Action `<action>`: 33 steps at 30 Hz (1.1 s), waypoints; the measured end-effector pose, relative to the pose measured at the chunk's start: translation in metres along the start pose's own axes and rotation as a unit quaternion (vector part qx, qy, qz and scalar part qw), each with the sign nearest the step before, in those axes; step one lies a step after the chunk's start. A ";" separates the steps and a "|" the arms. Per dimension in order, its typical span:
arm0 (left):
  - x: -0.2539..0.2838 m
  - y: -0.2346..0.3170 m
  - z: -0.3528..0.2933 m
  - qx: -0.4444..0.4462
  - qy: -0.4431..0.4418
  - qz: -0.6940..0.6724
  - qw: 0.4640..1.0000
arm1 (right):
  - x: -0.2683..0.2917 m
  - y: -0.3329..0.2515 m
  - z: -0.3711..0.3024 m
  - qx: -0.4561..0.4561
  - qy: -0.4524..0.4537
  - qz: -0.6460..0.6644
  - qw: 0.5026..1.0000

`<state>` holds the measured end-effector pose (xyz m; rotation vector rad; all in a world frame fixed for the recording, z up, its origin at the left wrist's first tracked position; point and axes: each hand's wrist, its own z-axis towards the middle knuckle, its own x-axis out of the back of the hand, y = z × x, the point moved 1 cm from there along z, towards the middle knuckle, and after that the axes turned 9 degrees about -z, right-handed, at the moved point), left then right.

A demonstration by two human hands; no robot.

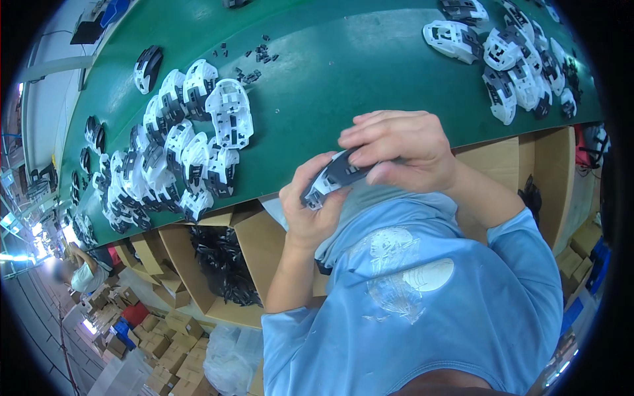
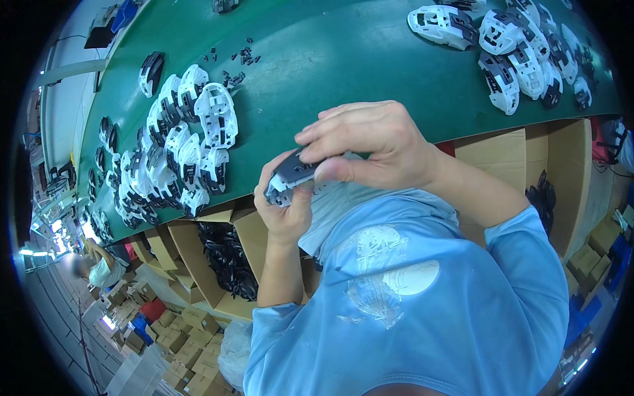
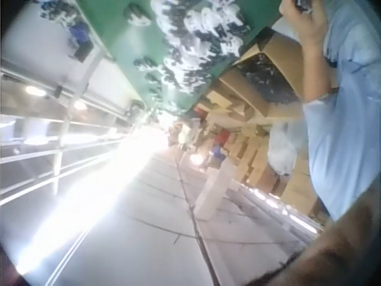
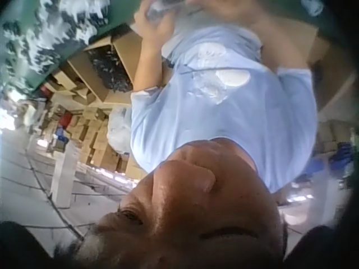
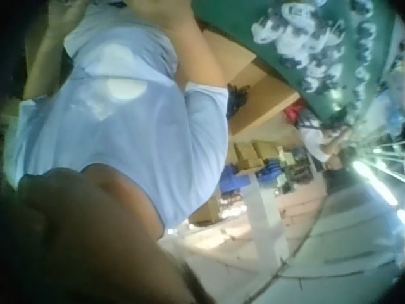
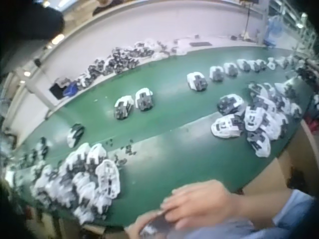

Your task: The person assembles computer mouse shells by taking components from the conveyor table and a box, attaching side panels onto the mouse frames by hand, and placing the assembled pieces onto the conveyor belt.

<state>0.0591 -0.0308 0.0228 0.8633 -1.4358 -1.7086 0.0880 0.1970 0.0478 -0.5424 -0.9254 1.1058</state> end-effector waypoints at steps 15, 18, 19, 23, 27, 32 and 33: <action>-0.013 0.006 0.007 0.084 0.001 -0.048 0.995 | -0.006 0.001 -0.004 -0.081 -0.009 0.077 0.994; -0.013 0.007 0.008 0.118 -0.009 -0.056 0.991 | -0.002 0.000 -0.001 -0.088 -0.018 0.040 0.995; -0.014 0.007 0.008 0.119 -0.008 -0.056 0.991 | -0.001 0.000 0.000 -0.104 -0.028 0.023 0.994; -0.016 0.004 0.008 0.120 -0.010 -0.063 0.991 | 0.006 -0.007 0.005 -0.101 -0.058 0.011 0.993; -0.016 0.013 0.013 0.125 0.000 -0.106 0.986 | 0.012 0.004 0.001 -0.215 -0.075 0.133 0.965; -0.015 0.010 0.014 0.094 -0.017 -0.048 0.994 | 0.011 0.000 0.001 -0.231 -0.065 0.125 0.963; -0.013 0.009 0.014 0.108 -0.013 -0.050 0.993 | 0.011 0.001 0.002 -0.231 -0.064 0.125 0.963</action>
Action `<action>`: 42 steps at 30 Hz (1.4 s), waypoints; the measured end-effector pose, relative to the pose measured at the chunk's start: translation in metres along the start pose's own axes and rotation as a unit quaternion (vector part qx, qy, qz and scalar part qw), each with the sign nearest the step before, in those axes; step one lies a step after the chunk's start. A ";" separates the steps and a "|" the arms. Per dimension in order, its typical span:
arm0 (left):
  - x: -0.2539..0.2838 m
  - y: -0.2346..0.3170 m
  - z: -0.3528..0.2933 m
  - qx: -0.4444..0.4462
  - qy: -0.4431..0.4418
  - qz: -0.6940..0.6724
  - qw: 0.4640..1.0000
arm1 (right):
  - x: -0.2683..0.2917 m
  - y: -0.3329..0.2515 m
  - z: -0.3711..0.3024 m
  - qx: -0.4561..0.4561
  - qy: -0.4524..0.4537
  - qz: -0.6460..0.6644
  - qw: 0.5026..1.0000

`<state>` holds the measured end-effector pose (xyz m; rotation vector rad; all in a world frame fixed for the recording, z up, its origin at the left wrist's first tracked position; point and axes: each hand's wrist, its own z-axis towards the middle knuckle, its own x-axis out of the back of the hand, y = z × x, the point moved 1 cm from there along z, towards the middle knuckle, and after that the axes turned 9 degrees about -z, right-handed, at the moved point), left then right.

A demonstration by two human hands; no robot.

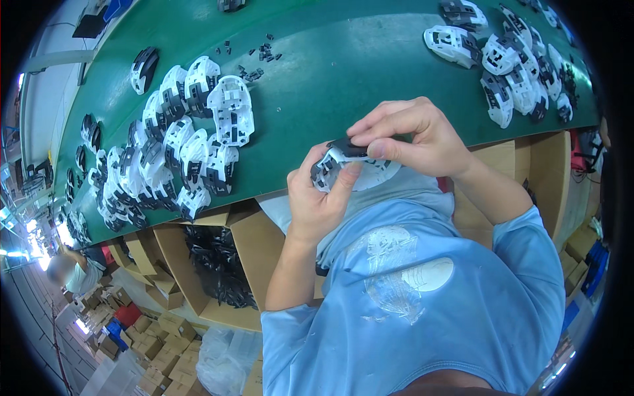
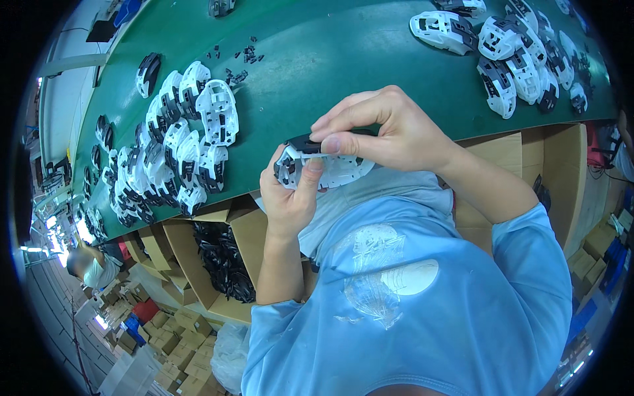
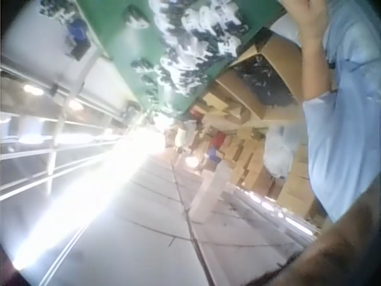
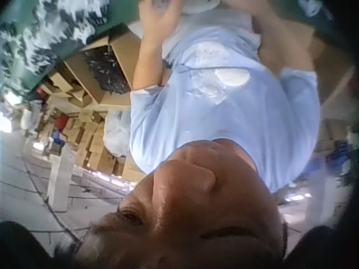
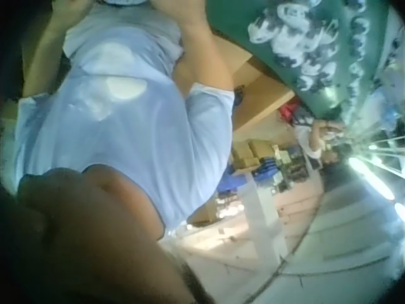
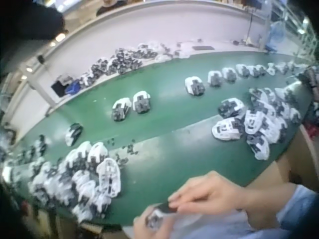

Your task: The person assembles computer mouse shells by taking components from the conveyor table and a box, attaching side panels onto the mouse frames by hand, and placing the assembled pieces onto the conveyor belt.

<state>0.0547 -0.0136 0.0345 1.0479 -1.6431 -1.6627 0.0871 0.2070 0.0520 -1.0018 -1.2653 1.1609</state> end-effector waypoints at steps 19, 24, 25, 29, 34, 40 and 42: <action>0.002 -0.007 0.029 -0.079 -0.065 -0.042 0.994 | 0.008 0.013 0.006 0.321 -0.008 -0.251 0.913; 0.012 -0.003 0.048 -0.167 -0.129 -0.004 0.978 | 0.035 0.023 0.017 0.210 0.050 -0.101 0.971; 0.019 -0.016 0.052 -0.200 -0.159 -0.002 0.967 | 0.043 0.028 0.021 0.220 -0.010 -0.251 0.943; 0.030 -0.029 0.065 -0.262 -0.206 0.139 0.932 | 0.038 0.047 0.018 0.154 -0.149 -0.265 0.940; 0.028 -0.033 0.067 -0.315 -0.221 0.165 0.908 | 0.030 0.049 0.019 0.184 -0.088 -0.319 0.925; 0.013 -0.022 0.070 -0.258 -0.154 0.456 0.838 | 0.042 0.056 0.020 0.200 -0.048 -0.420 0.884; 0.021 -0.020 0.071 -0.257 -0.149 0.452 0.841 | 0.039 0.053 0.023 0.201 -0.042 -0.445 0.872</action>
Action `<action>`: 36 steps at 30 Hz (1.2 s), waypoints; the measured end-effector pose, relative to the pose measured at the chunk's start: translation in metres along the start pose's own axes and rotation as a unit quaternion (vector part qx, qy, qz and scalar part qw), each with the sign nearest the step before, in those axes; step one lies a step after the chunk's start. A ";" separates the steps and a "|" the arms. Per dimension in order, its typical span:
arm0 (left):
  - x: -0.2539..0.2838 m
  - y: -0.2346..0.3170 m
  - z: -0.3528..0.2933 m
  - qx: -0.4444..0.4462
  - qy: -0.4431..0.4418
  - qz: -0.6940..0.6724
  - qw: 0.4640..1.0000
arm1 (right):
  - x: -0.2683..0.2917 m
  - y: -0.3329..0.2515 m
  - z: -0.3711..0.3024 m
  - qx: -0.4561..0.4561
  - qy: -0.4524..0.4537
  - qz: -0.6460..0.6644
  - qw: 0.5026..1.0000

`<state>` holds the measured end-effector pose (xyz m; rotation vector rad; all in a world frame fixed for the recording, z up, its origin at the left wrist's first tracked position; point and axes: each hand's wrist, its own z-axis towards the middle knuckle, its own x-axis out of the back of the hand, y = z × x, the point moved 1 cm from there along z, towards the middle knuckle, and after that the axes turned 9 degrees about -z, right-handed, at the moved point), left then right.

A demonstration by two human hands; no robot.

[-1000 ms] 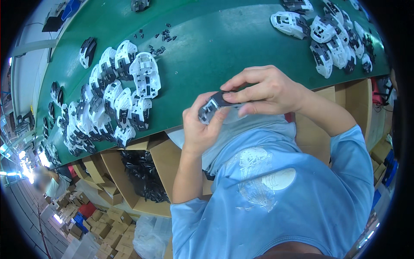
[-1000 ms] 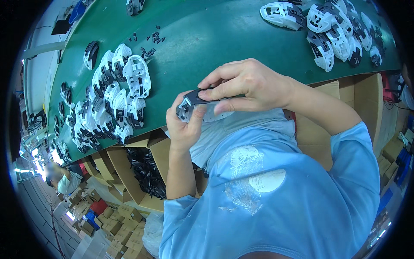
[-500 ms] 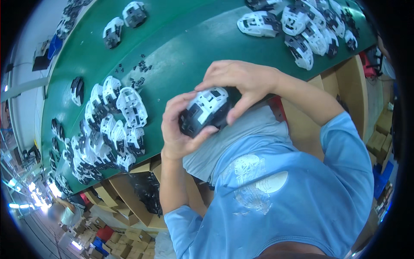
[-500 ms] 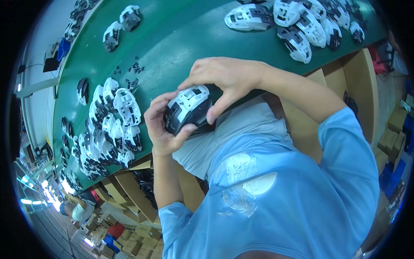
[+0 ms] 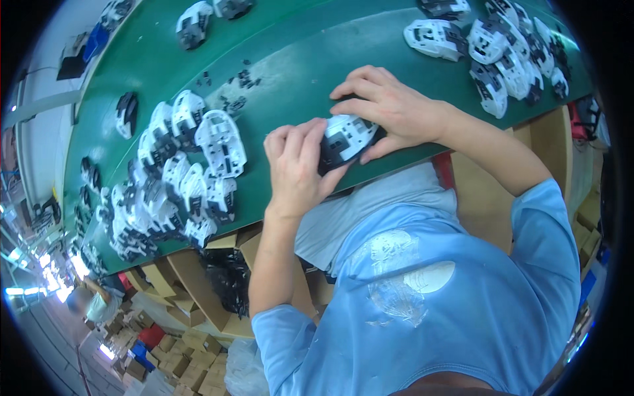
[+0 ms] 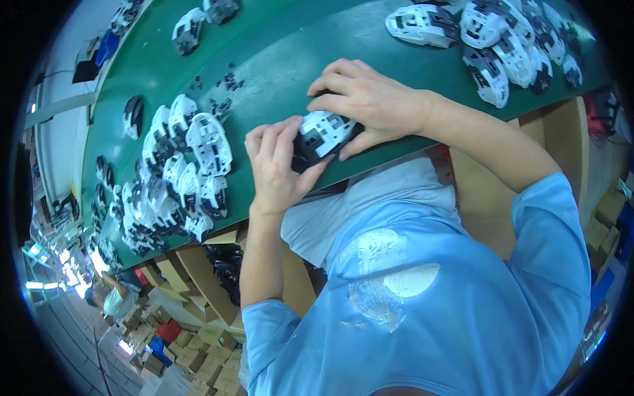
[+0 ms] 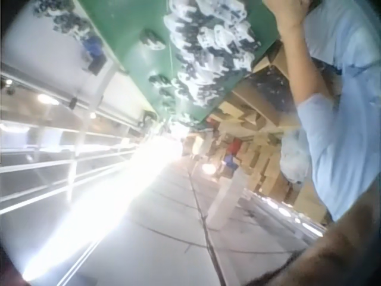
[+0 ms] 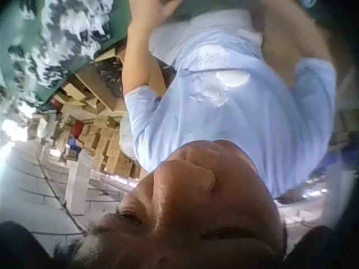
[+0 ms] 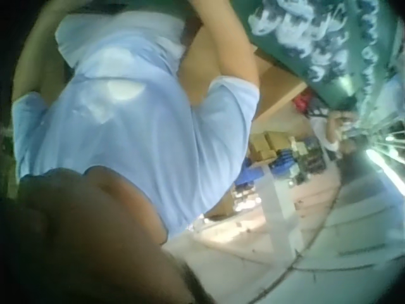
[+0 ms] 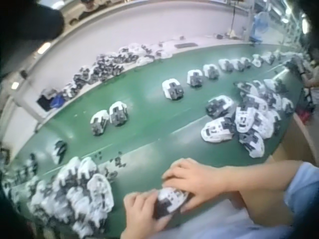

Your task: The person assembles computer mouse shells by taking components from the conveyor table and a box, attaching side panels onto the mouse frames by hand, and placing the assembled pieces onto the conveyor belt.

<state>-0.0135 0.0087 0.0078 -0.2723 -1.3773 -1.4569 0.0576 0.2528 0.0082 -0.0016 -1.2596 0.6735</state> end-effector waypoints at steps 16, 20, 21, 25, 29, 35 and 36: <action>0.005 0.001 0.001 -0.020 0.021 0.034 0.999 | -0.005 -0.002 0.007 0.052 0.015 0.022 0.998; 0.000 -0.004 0.008 -0.035 0.008 -0.014 0.999 | -0.005 0.002 0.003 0.052 -0.035 0.050 0.997; 0.003 -0.006 0.011 -0.047 0.007 -0.031 0.998 | -0.005 0.007 0.007 0.050 -0.037 0.052 0.997; 0.011 -0.003 0.000 -0.028 0.015 -0.037 0.999 | -0.007 -0.001 0.019 0.078 -0.072 0.083 0.991; 0.026 0.002 -0.012 0.010 0.011 0.040 0.999 | -0.012 0.000 0.015 0.064 -0.033 0.034 0.997; 0.120 -0.054 -0.252 0.354 0.502 -0.018 0.789 | 0.006 0.003 -0.015 -0.052 -0.044 -0.024 0.997; 0.126 -0.078 -0.314 0.518 0.477 -0.020 0.710 | 0.003 0.006 -0.015 -0.062 -0.039 -0.009 0.997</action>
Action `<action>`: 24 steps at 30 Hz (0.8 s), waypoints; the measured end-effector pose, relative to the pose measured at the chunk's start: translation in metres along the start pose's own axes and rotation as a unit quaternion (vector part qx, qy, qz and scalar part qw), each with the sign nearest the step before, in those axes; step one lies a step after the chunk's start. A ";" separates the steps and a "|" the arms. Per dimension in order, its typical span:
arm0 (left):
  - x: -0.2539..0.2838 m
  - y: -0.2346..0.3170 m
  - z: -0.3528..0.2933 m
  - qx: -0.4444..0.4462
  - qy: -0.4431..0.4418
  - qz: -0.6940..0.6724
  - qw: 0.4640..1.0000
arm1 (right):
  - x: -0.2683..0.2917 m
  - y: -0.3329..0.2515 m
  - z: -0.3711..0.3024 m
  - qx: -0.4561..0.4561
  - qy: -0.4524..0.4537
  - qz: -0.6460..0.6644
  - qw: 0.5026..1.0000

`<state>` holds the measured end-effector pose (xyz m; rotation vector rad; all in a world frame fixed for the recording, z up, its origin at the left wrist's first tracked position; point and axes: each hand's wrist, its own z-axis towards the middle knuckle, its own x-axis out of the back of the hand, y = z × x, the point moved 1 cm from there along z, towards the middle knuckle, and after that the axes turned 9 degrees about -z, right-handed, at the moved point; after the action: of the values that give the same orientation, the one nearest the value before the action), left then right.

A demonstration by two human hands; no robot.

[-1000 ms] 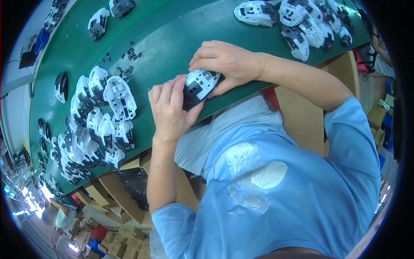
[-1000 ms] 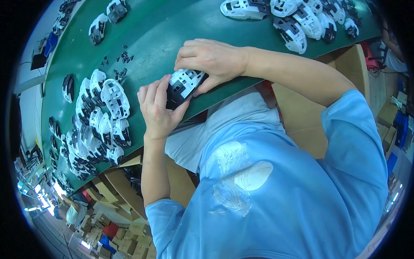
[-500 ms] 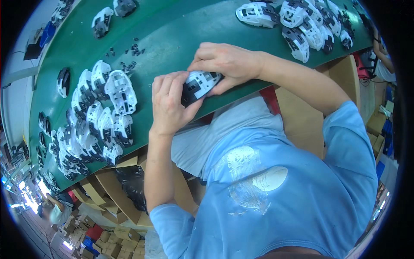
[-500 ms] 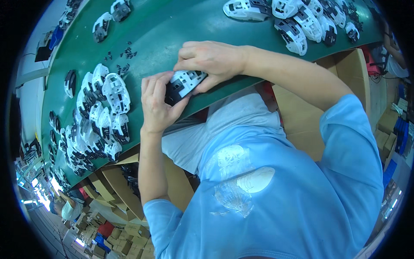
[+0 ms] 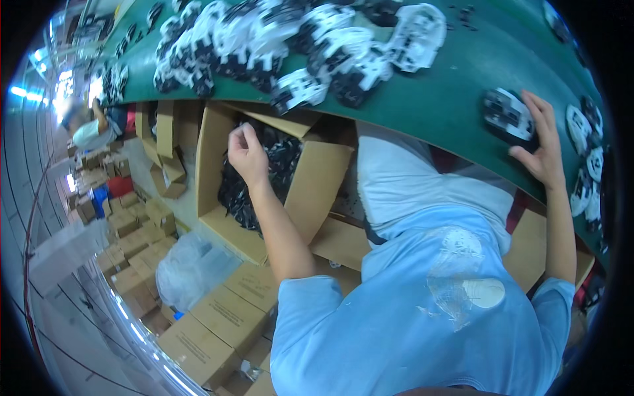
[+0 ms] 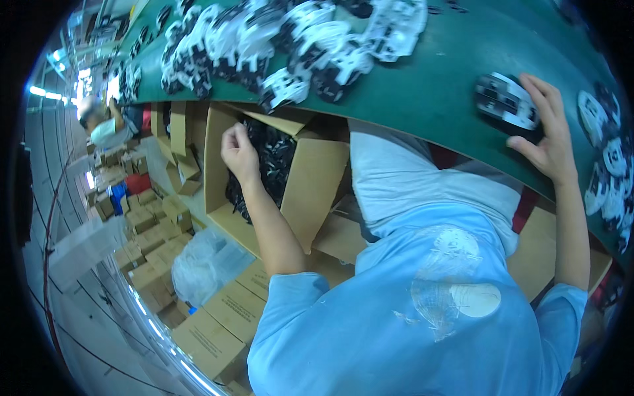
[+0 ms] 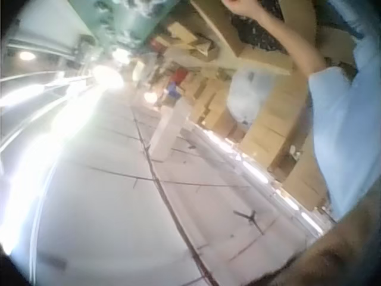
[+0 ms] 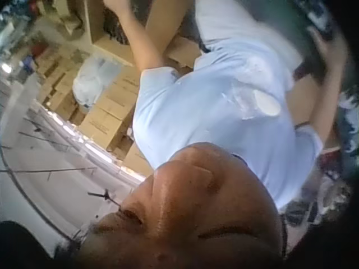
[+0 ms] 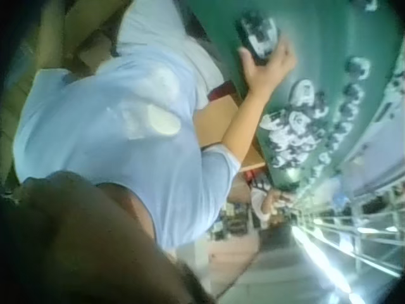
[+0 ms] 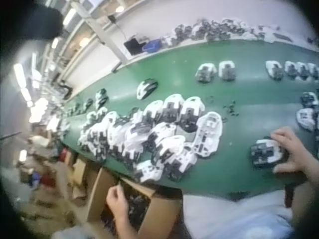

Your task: The person assembles computer mouse shells by taking components from the conveyor table and a box, attaching side panels onto the mouse frames by hand, and placing the assembled pieces onto the conveyor belt.

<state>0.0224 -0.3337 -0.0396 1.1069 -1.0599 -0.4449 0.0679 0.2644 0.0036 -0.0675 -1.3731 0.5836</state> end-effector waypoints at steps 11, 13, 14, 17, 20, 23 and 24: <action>0.065 -0.200 -0.024 0.068 -0.258 0.447 0.854 | -0.006 0.022 0.006 0.030 -0.058 -0.023 0.998; 0.077 -0.182 -0.019 0.106 -0.217 0.375 0.895 | 0.003 0.031 -0.007 0.000 0.031 -0.006 0.999; 0.077 -0.162 -0.015 0.140 -0.182 0.299 0.926 | 0.015 0.033 -0.017 -0.007 0.075 -0.018 0.997; 0.026 -0.018 -0.048 0.122 -0.278 0.051 0.951 | 0.018 -0.058 -0.019 -0.111 0.101 0.102 0.983; -0.004 0.087 -0.119 0.058 -0.467 -0.108 0.876 | -0.030 -0.153 0.042 0.096 -0.096 0.331 0.934; -0.083 0.146 -0.150 -0.140 -0.559 -0.127 0.807 | -0.052 -0.179 0.033 0.162 -0.040 0.419 0.893; -0.103 0.157 -0.152 -0.206 -0.607 -0.157 0.751 | -0.045 -0.179 0.026 0.132 0.018 0.452 0.882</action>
<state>0.0747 -0.1134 0.0425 0.4833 -1.7516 -1.7439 0.1026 0.0840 0.0365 -0.5161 -1.1614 1.5381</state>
